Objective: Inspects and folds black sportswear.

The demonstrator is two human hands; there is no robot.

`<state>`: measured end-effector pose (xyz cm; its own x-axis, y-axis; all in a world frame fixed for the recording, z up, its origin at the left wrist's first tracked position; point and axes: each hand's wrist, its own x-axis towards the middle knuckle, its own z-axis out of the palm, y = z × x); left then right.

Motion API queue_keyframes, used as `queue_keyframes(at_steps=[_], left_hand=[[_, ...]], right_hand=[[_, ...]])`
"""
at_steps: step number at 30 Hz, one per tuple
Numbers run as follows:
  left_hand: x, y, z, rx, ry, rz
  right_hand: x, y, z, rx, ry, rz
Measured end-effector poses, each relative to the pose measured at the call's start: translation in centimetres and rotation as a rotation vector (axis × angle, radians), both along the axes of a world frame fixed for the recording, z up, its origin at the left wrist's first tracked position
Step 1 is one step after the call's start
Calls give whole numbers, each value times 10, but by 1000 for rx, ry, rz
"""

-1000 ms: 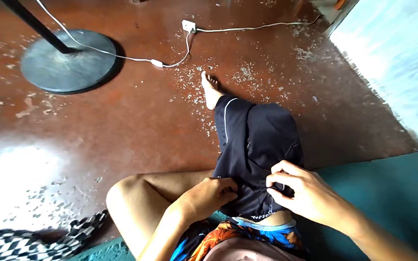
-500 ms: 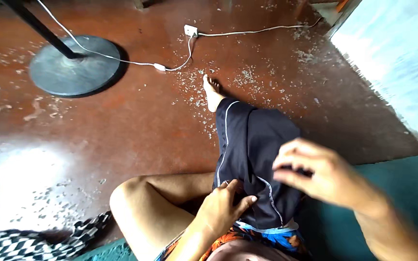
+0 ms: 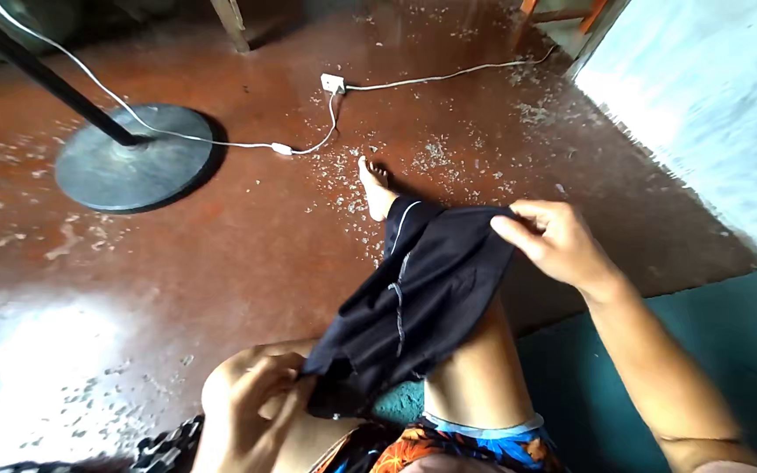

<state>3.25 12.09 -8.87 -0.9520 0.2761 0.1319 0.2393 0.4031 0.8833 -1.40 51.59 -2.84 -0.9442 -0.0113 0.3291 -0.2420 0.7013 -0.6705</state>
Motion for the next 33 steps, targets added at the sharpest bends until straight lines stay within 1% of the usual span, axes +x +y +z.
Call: queue_keyframes(at_steps=[3, 5, 7, 10, 11, 12, 13, 14, 16, 17, 18, 19, 21, 23, 24, 25, 26, 28, 30, 32, 33], left_hand=[[-16, -19, 38, 14, 175, 66], [-28, -28, 61, -28, 305, 92], [-39, -36, 84, -89, 410, 132], [-52, -40, 117, -173, 488, 119], [-56, -44, 122, -173, 491, 100], [-63, -53, 119, -161, 495, 86], [-72, -68, 108, -151, 501, 58], [-85, -94, 87, -137, 506, 20], [-108, -144, 44, -81, 478, -25], [-115, -159, 32, -59, 449, -29], [-118, -159, 32, -37, 425, -16], [-118, -149, 41, -19, 420, -8], [-123, -127, 63, -86, 488, -83], [-98, -58, 111, -139, 425, -11], [-91, -32, 127, -185, 408, -48], [-86, -11, 137, -212, 384, -107], [-84, 4, 140, -238, 317, -156], [-91, 21, 130, -381, 80, -230], [-104, 30, 111, -524, -174, -313], [-122, 35, 79, -616, -376, -397], [-129, 36, 62, -622, -446, -422]], right_hand=[[-24, 6, 11, -327, 83, 85], [-35, 4, 27, -442, 172, 129], [-39, 2, 49, -400, 339, 154], [-35, 6, 84, -128, 666, 121], [-32, 10, 94, -31, 752, 90], [-27, 14, 102, 43, 802, 75], [-22, 18, 110, 100, 822, 70], [-17, 23, 117, 138, 829, 63], [-5, 31, 128, 127, 827, 51], [-1, 35, 133, 94, 822, 52], [2, 38, 137, 68, 812, 54], [5, 41, 142, 44, 805, 57], [8, 42, 149, 12, 801, 38], [14, 38, 155, 34, 744, 4], [17, 35, 156, 70, 668, -23], [18, 33, 154, 111, 550, -29], [16, 34, 149, 134, 409, -4], [0, 39, 129, 138, 82, 53], [-26, 43, 97, 153, -266, 94], [-51, 44, 52, 195, -492, 115], [-58, 43, 30, 216, -536, 108]])
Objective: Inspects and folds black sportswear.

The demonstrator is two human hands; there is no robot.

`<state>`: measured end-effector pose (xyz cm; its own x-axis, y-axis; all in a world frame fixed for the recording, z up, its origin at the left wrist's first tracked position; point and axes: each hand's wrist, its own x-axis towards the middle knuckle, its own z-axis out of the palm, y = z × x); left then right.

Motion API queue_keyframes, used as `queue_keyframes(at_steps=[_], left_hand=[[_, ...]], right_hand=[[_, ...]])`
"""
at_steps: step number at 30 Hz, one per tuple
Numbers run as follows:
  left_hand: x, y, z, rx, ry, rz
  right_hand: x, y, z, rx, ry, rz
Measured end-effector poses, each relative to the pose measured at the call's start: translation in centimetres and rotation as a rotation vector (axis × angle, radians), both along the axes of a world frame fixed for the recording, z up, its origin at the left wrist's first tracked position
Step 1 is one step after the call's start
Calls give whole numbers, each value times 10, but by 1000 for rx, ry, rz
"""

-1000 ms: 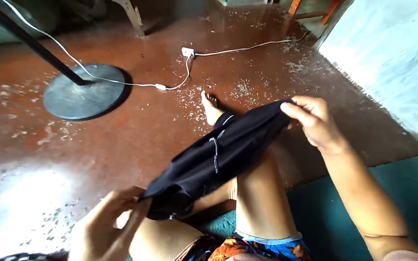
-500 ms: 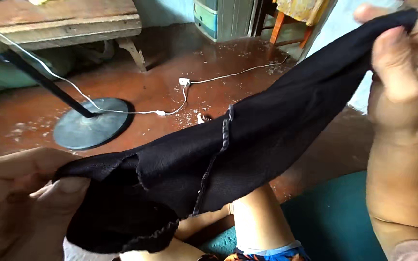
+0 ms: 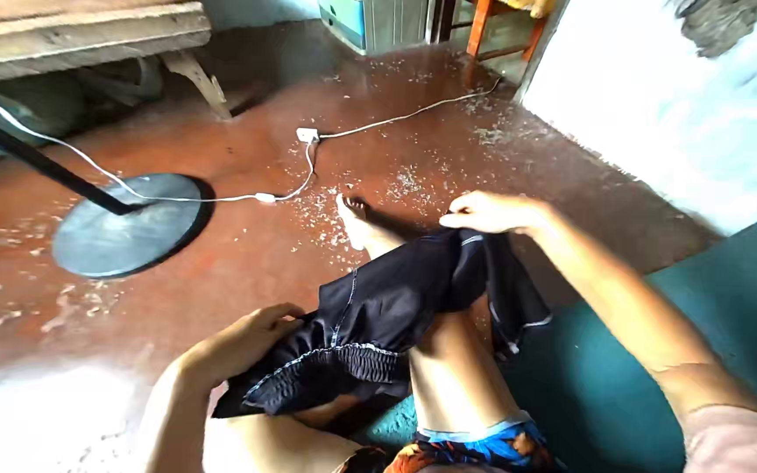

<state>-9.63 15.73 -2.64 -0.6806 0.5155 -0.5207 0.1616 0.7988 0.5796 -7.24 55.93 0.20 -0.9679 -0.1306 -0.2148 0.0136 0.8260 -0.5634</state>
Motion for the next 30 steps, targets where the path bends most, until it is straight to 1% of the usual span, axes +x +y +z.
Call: queue_keyframes(at_steps=[1, 2, 4, 6, 7, 8, 9, 10, 11, 12, 15, 17, 19, 21, 24, 27, 30], left_hand=[[-5, 1, -14, 7, -47, 3], [-8, 2, -27, 29, -65, 8], [-11, 6, -43, 54, -13, 10], [-8, 11, -50, 89, 213, 57], [-2, 14, -52, 168, 366, 108], [6, 20, -51, 273, 512, 136], [17, 28, -49, 374, 627, 119], [29, 38, -47, 468, 692, 73], [44, 50, -45, 542, 702, 21], [61, 63, -43, 566, 715, -33], [91, 99, -53, 533, 829, -127], [92, 113, -67, 531, 883, -101], [87, 117, -75, 545, 935, -65], [85, 113, -73, 543, 970, -35], [81, 96, -54, 478, 967, 39], [68, 63, -38, 426, 970, 107], [52, 22, -30, 464, 946, 183]], right_hand=[[-1, -4, -13, 21, -22, -23], [2, -9, -22, 33, 14, -48], [20, -14, -31, 9, 226, -93], [48, -11, -30, -29, 425, -50], [62, -8, -28, -42, 460, 10], [75, -6, -30, -56, 438, 82], [87, -6, -32, -73, 365, 138], [95, -7, -38, -84, 281, 176], [102, -9, -46, -84, 221, 198], [105, -11, -52, -83, 180, 194], [105, -13, -68, -97, 226, 147], [103, -9, -72, -119, 226, 126], [102, -2, -73, -147, 191, 115], [102, 7, -69, -164, 147, 121], [102, 20, -63, -173, 130, 147], [103, 23, -48, -209, 119, 148], [106, 19, -32, -293, 219, 186]])
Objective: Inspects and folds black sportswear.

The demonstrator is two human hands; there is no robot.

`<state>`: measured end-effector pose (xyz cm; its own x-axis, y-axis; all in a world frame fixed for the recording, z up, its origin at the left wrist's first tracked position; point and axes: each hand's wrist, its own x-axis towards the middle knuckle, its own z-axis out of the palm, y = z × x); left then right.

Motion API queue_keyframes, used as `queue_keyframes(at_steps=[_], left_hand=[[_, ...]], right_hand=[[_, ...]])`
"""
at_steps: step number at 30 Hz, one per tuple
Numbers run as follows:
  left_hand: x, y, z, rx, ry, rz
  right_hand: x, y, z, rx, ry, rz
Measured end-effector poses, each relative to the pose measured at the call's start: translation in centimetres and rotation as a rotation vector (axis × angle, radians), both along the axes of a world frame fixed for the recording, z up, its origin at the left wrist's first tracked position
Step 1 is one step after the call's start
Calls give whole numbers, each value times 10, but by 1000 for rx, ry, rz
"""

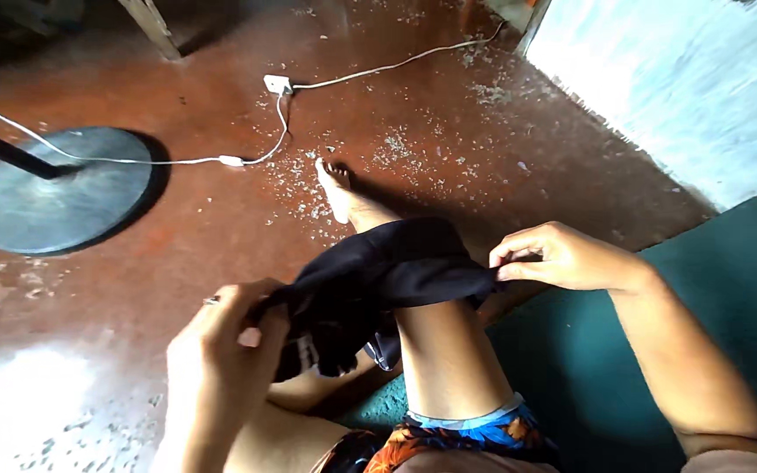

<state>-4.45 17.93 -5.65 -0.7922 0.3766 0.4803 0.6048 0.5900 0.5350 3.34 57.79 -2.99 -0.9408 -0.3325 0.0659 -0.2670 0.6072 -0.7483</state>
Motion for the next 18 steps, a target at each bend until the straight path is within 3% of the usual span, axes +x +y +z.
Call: queue_keyframes(at_steps=[3, 5, 7, 13, 18], left_hand=[[-12, -28, 13, 33, -84, 91], [-18, -33, 19, -68, -125, 186], [-18, -31, 18, -157, -154, 152], [48, 48, 11, -9, -154, -197], [58, 89, -15, 108, -65, -255]], right_hand=[[2, -18, 20, -36, 68, 10], [2, -32, 27, -102, 30, 40], [-2, -44, 28, -175, -33, 80], [-17, -74, 22, -270, -206, 158], [-22, -81, 19, -287, -202, 237]])
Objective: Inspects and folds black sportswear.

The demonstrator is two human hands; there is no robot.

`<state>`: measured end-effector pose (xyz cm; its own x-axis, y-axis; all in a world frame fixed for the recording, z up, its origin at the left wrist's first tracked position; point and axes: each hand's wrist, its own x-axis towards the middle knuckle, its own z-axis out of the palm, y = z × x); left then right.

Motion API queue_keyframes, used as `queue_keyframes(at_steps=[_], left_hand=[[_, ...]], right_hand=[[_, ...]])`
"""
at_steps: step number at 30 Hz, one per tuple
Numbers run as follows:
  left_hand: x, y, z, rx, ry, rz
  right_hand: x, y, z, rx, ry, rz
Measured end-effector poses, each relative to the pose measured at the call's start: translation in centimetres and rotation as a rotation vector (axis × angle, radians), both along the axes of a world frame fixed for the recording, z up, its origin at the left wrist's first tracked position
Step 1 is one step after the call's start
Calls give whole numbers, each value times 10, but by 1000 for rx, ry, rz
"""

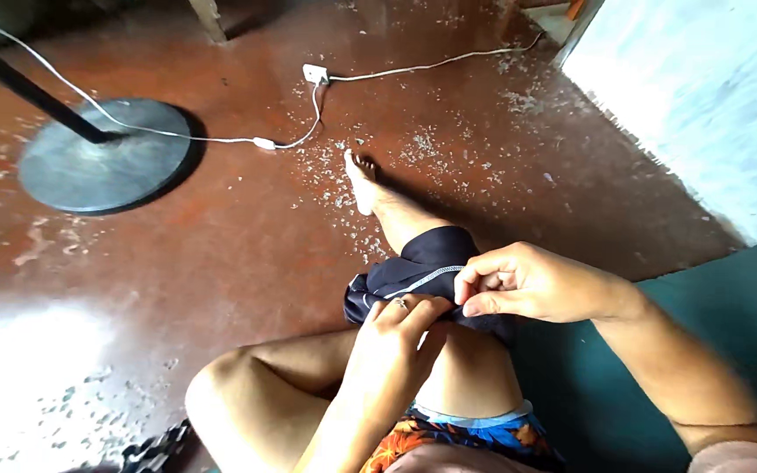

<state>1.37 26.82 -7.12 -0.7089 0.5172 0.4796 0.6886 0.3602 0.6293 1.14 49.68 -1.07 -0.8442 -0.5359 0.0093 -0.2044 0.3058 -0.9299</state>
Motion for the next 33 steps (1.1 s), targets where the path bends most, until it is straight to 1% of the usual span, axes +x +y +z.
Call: queue_keyframes(at_steps=[2, 6, 8, 12, 16, 19, 21, 24, 26, 30, 33], left_hand=[[-4, -4, 0, 5, 16, -3], [-9, -21, 2, -14, 13, -32], [-11, -27, 2, -10, 2, -46], [-11, -33, -2, 5, -13, -68], [-10, -36, -5, 21, -38, -78], [-9, -37, -5, 25, -41, -72], [-9, -38, -4, 14, -46, -62], [-9, -40, -4, 6, -57, -68], [-8, -40, -4, 4, -68, -77], [-7, -36, -6, 8, -93, -104], [-8, -36, -8, -46, -109, -126]], right_hand=[[3, 6, 0, 57, 59, 22], [18, 12, 1, 246, 225, 28], [26, 11, 0, 329, 311, -7], [41, 8, -5, 504, 444, -144], [52, -2, -16, 559, 528, -249], [55, -8, -30, 519, 583, -311], [55, -7, -33, 472, 561, -320], [56, 0, -30, 376, 467, -299], [56, 5, -26, 289, 366, -284], [54, 12, -19, 190, 136, -253], [53, 13, -19, 128, 23, -243]])
